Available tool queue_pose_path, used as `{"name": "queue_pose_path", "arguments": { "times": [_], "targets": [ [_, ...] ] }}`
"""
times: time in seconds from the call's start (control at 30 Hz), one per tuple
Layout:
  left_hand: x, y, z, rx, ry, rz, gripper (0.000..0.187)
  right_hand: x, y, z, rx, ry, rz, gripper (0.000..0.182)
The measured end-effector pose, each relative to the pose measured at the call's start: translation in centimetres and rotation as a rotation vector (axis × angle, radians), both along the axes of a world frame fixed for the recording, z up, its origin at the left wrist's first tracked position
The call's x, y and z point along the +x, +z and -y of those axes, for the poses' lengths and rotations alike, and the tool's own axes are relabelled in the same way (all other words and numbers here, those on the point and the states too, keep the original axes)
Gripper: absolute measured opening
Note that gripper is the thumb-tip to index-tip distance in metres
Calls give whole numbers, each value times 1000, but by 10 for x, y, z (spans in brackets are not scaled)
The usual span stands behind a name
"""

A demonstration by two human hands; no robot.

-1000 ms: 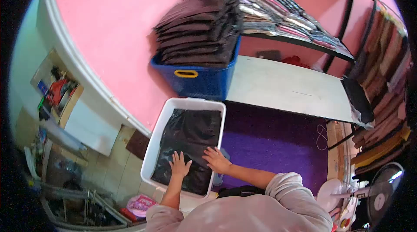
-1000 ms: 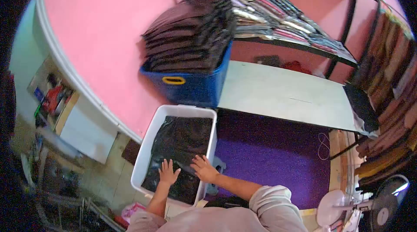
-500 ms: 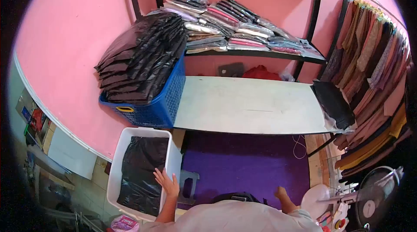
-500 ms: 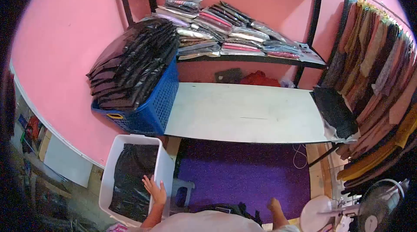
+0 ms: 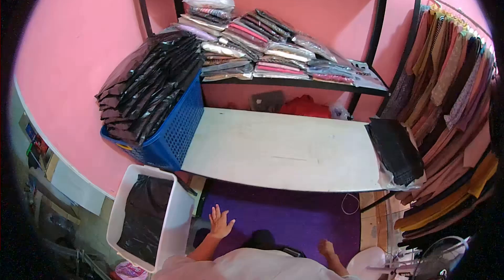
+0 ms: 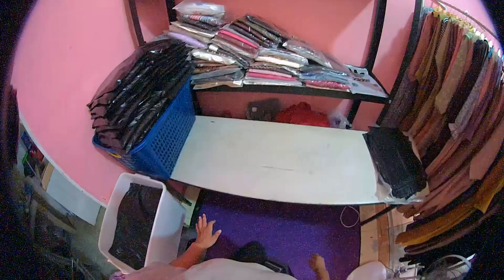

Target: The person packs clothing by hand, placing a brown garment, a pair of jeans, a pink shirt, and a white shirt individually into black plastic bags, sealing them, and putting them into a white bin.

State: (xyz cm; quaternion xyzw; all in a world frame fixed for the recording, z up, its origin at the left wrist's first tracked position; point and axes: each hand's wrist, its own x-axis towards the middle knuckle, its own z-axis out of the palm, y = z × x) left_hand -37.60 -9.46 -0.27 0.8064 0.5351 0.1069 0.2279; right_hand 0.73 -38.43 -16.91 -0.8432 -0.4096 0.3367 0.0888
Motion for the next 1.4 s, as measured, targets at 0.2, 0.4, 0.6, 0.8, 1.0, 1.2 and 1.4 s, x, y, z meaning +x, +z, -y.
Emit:
{"name": "queue_pose_path", "arguments": {
  "times": [0.2,0.4,0.6,0.8,1.0,1.2,1.4],
  "targets": [
    [83,10,-51,106,-79,78,58,10,148,-125,724,-28,200,56],
    [182,1,-95,209,-174,17,66,82,167,-163,574,-3,386,53],
    [257,7,-123,234,-422,-141,67,123,165,-168,450,-15,414,44],
    [293,12,-141,250,-434,-108,66,137,170,-177,630,-20,390,39],
    [300,17,-137,259,-372,-120,64,229,162,-174,802,84,224,34],
    [322,2,-116,232,-37,-123,59,381,200,-175,736,-483,662,15],
    [337,-6,-98,209,112,-157,58,459,182,-160,233,-335,641,21]
  ]
}}
